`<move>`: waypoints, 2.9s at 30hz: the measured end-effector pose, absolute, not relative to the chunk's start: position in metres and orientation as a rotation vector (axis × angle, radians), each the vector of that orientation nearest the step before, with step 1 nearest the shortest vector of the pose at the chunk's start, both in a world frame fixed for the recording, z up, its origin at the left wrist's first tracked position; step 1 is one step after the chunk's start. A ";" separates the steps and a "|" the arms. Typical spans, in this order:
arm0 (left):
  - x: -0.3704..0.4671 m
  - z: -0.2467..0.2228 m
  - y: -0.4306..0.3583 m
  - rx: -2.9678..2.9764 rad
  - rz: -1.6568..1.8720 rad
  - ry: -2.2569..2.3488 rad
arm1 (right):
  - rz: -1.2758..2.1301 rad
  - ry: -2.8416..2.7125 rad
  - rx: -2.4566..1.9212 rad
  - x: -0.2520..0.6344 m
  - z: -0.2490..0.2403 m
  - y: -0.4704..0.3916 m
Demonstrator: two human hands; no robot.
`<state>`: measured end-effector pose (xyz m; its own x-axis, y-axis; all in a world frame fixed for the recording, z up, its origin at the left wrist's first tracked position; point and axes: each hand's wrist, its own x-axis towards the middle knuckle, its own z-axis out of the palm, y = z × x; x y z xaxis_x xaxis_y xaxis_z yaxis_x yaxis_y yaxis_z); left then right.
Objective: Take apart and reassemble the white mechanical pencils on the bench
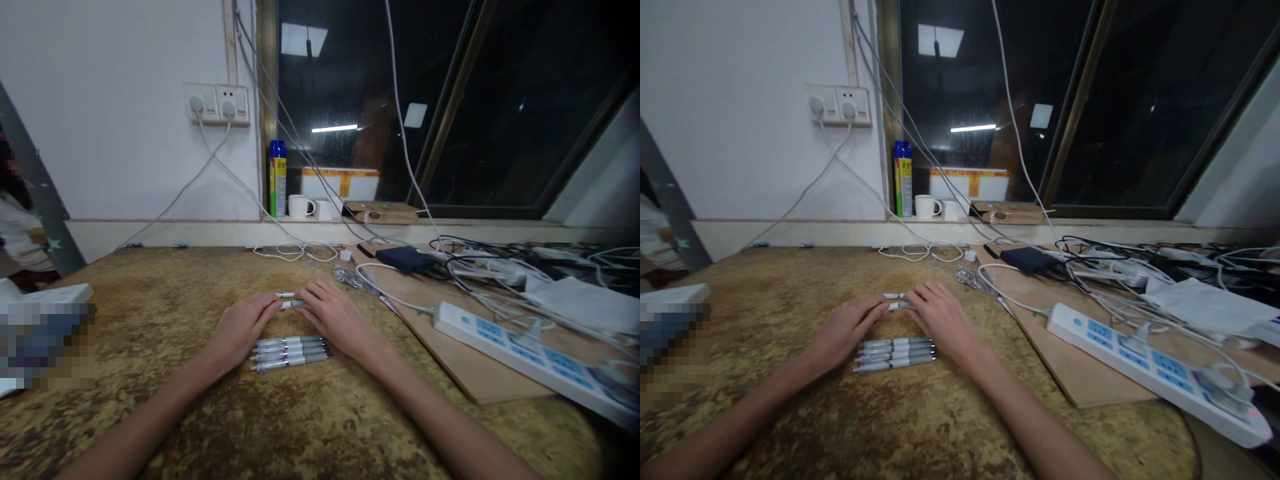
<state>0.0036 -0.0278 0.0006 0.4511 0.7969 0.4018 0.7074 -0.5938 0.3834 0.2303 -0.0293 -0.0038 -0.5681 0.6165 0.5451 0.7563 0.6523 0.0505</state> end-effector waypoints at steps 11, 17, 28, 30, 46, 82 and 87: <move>0.002 -0.004 -0.024 2.632 0.871 1.250 | -0.179 -2.306 -1.029 0.228 -0.003 -0.034; 0.001 -0.005 -0.024 2.693 0.885 1.227 | -0.189 -2.328 -1.013 0.227 -0.005 -0.035; 0.003 -0.005 -0.028 2.712 0.917 1.237 | -0.167 -2.298 -1.009 0.227 -0.008 -0.036; 0.003 -0.006 -0.027 2.717 0.927 1.245 | -0.163 -2.295 -1.013 0.226 -0.008 -0.037; 0.005 -0.002 -0.031 2.647 0.903 1.264 | 0.213 -2.152 -0.999 0.224 -0.012 -0.036; -0.001 -0.008 -0.019 2.446 0.967 1.020 | 0.802 -1.606 -0.851 0.231 -0.023 -0.014; -0.003 -0.010 -0.016 2.467 0.983 1.003 | 0.802 -1.548 -0.887 0.232 -0.020 -0.014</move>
<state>-0.0028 -0.0162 -0.0096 0.5220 0.7032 0.4828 0.4968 -0.7107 0.4980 0.2317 -0.0142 -0.0196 -0.0927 0.8737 0.4776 0.1137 0.4858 -0.8666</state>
